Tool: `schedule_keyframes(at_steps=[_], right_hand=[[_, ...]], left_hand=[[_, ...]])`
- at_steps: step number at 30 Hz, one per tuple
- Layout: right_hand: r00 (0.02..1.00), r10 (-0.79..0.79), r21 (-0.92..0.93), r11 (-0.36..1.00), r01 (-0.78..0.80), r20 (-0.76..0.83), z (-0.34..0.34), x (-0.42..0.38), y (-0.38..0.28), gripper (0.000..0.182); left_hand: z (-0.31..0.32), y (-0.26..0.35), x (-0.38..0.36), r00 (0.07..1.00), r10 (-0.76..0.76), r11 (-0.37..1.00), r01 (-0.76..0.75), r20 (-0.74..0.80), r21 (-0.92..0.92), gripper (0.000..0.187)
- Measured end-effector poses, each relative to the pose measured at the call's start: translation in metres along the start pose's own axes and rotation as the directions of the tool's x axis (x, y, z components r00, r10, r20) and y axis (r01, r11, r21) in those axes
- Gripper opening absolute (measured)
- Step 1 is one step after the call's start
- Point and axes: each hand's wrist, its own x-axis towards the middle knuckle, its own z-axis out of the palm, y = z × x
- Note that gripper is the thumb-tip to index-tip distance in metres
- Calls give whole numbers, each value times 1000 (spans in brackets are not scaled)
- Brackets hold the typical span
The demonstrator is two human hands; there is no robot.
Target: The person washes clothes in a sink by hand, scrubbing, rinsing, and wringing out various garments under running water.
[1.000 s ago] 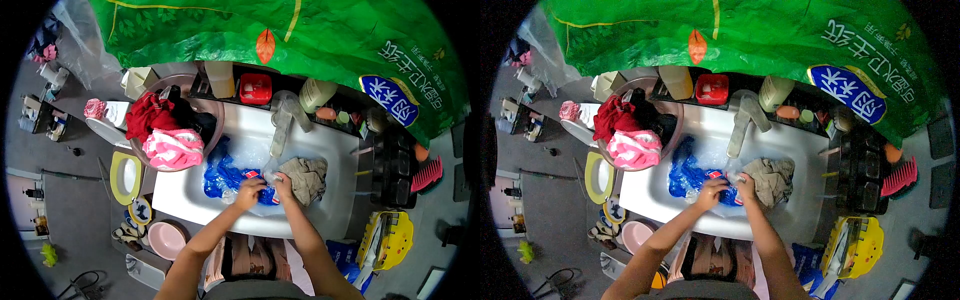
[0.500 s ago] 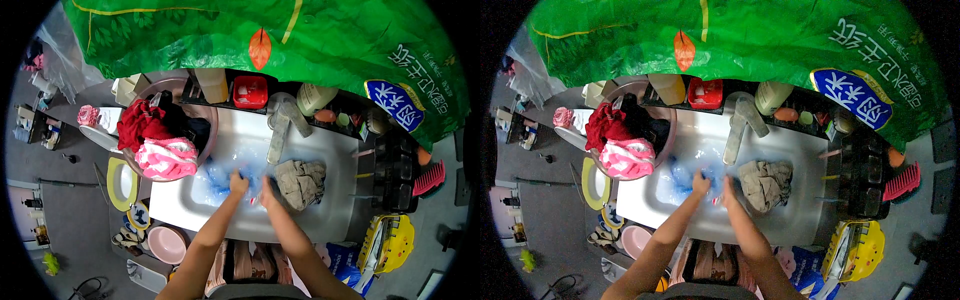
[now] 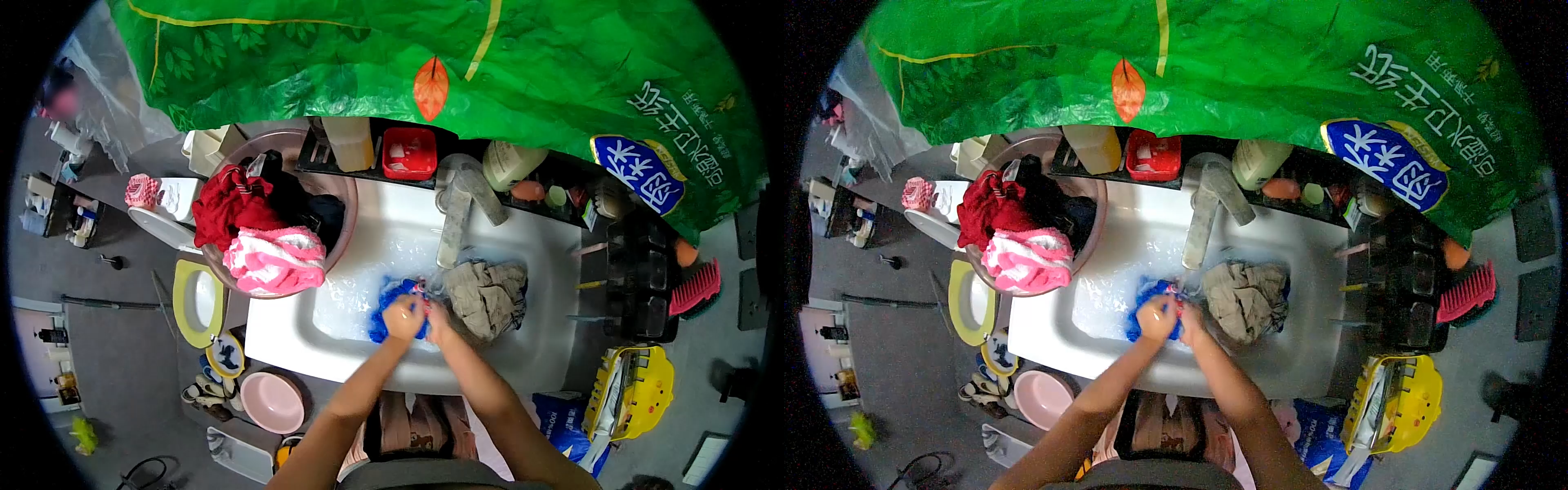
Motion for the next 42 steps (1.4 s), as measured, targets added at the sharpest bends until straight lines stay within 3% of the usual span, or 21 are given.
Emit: schedule_keyframes(at_steps=[1, 5, 6, 7, 9, 10, 12, 15, 19, 22, 25, 27, 28, 30, 31, 33, 35, 39, 40, 41, 42], right_hand=[[999, 39, -113, 993, -41, -20, 7, -21, -14, 25], [819, -572, -550, 672, 495, 39, -12, -17, -7, 20], [652, -757, -583, 514, 630, 37, -11, -34, -13, 25], [591, -807, -673, 438, 596, -1, -9, -56, -22, 27], [313, -878, -871, -201, 448, 363, -35, -49, -20, 27], [311, -841, -827, -250, 503, 443, -42, -44, -17, 26], [295, -748, -722, -333, 607, 594, -52, -38, -9, 27], [501, -824, -770, 133, 625, 264, -23, -38, -7, 35], [489, -805, -910, -143, 389, 336, -20, -3, 13, 53], [718, -665, -952, 36, 304, 205, -21, 18, 15, 48], [636, -723, -927, -17, 376, 271, -29, 42, 13, 42], [611, -763, -848, 169, 502, 209, -41, 40, 15, 34], [602, -778, -787, 253, 563, 180, -44, 39, 16, 30], [684, -724, -728, 421, 541, 90, -39, 14, 5, 21], [576, -810, -710, 342, 616, 109, -36, -3, 0, 20], [334, -933, -666, 162, 728, 137, -32, -23, -3, 18], [317, -929, -625, 135, 769, 190, -35, -28, 5, 14], [342, -886, -627, 77, 775, 313, -39, -32, 24, 12], [363, -878, -622, 99, 777, 313, -36, -31, 30, 11], [383, -870, -618, 120, 777, 312, -35, -30, 34, 11], [416, -848, -640, 123, 759, 330, -33, -30, 35, 16]], left_hand=[[-1, -19, 11, 1000, -4, 1000, 5, -29, 20, 24], [-52, -18, 43, 960, 270, 932, -240, -78, 271, 22], [-64, -15, 40, 966, 255, 944, -239, -47, 230, 17], [-76, -12, 37, 950, 311, 911, -308, 33, 276, 14], [-97, -3, 25, 895, 401, 825, -446, 197, 347, 11], [-103, 2, 14, 893, 228, 831, -385, 387, 400, 15], [-94, -4, 11, 929, 267, 882, -343, 257, 324, 23], [-62, -19, 22, 936, 265, 905, -325, 233, 273, 48], [-25, -39, 18, 874, 193, 704, -440, 447, 557, 60], [-8, -57, 19, 855, -31, 739, -329, 518, 587, 66], [6, -75, 30, 806, -122, 735, -318, 579, 598, 50], [8, -84, 40, 765, -114, 737, -362, 633, 571, 36], [8, -87, 42, 878, 17, 695, -354, 478, 626, 18], [-9, -79, 44, 875, -241, 834, -34, 419, 551, 18], [-20, -71, 45, 838, -367, 856, 136, 402, 499, 18], [-35, -72, 27, 987, -131, 968, 108, 88, 228, 16], [-44, -71, 11, 954, -25, 999, 33, -298, 22, 18], [-60, -44, -1, 727, -579, 794, 398, -370, -460, 31], [-70, -40, 1, 874, -61, 976, 153, -483, 153, 36], [-65, -29, 2, 905, -269, 951, 197, -329, -236, 30], [-59, -25, 8, 970, -164, 972, 128, -179, -197, 30]])
